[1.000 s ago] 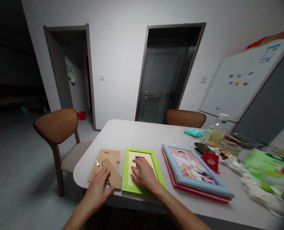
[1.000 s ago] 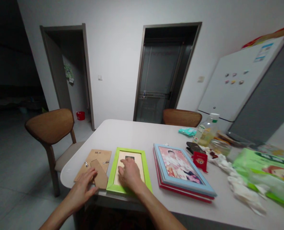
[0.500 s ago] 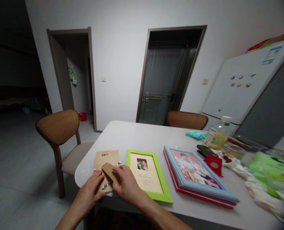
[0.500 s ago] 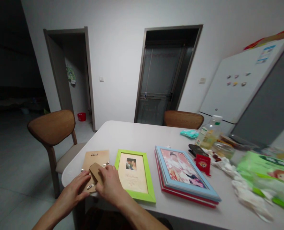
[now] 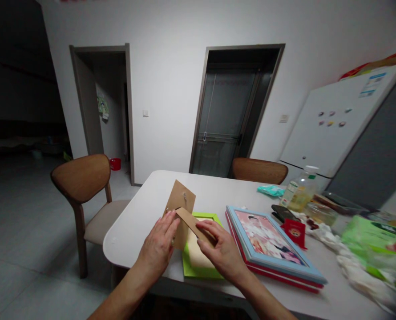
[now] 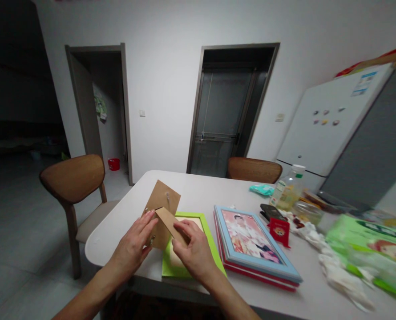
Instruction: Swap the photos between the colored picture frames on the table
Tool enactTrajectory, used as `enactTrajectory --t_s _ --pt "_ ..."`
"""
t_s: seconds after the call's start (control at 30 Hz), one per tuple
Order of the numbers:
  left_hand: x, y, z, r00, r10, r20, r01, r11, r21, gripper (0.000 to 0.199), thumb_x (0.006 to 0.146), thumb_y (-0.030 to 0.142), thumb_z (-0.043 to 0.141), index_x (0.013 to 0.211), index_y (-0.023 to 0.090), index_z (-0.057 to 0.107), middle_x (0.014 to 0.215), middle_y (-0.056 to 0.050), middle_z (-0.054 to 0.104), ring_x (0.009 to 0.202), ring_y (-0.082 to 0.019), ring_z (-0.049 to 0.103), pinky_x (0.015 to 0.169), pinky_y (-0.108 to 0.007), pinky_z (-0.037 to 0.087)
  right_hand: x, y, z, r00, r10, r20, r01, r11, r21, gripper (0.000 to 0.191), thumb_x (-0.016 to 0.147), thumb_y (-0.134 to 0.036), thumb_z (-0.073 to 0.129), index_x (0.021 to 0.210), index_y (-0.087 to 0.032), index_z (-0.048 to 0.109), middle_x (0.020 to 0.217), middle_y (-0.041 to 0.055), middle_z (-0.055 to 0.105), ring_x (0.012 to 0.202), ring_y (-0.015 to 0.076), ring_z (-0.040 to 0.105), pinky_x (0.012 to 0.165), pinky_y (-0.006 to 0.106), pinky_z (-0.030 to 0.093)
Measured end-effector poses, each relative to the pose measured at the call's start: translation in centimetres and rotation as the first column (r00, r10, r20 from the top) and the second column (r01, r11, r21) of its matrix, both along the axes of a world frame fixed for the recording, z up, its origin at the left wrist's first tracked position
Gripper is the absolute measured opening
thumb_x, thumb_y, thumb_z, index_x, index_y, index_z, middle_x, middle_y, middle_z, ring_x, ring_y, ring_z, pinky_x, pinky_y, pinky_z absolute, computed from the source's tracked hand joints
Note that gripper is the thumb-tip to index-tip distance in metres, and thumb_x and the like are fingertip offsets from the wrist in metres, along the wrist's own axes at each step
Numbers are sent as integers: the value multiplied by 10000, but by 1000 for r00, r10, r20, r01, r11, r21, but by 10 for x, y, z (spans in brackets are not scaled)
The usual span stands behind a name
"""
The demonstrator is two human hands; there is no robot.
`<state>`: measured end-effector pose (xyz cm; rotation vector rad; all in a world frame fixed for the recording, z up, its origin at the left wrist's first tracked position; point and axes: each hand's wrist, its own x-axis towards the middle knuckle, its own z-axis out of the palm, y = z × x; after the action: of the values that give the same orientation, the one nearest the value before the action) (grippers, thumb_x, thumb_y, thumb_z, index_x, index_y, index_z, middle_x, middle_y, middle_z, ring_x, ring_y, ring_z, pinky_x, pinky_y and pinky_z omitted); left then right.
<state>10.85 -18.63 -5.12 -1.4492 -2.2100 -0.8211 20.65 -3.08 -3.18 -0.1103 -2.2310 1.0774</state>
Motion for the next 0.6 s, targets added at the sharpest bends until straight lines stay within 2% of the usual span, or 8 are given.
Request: enactTrajectory --t_s 0.13,0.2,0.3,0.47,0.6 --pt "9 19 6 992 -52 114 44 997 67 702 581 -14 485 1229 195 311 1352 -94 269 1240 -216 213 999 -428 275 8 17 8 999 -50 7 50 997 50 318 595 -190 567 906 -220 627 971 52 565 921 201 510 837 346 401" --pt "14 30 3 976 -69 208 52 995 90 705 572 -8 517 1225 173 320 1342 -117 283 1229 -226 243 1003 -428 266 12 27 8 997 -59 41 56 995 83 310 596 -198 559 895 -220 634 973 53 567 916 202 513 835 345 399" --pt "20 47 -15 939 -109 325 87 993 82 679 553 -15 537 1192 143 370 1329 -145 301 1218 -242 268 998 -428 272 19 44 0 988 -84 127 69 991 117 288 590 -201 545 858 -216 649 949 59 575 893 205 523 822 344 400" --pt "26 67 -51 907 -116 404 125 992 6 604 584 28 544 1166 119 412 1303 -151 348 1194 -233 319 992 -393 282 27 68 -30 946 -130 297 67 975 212 302 607 -196 508 871 -187 654 949 83 572 892 207 526 823 333 391" --pt "29 64 -58 902 -84 424 131 988 -83 415 649 95 533 1063 115 511 1189 -155 487 1109 -257 428 961 -431 302 26 69 -45 936 -126 329 35 963 268 299 611 -207 506 866 -183 661 936 90 580 878 210 529 801 315 394"
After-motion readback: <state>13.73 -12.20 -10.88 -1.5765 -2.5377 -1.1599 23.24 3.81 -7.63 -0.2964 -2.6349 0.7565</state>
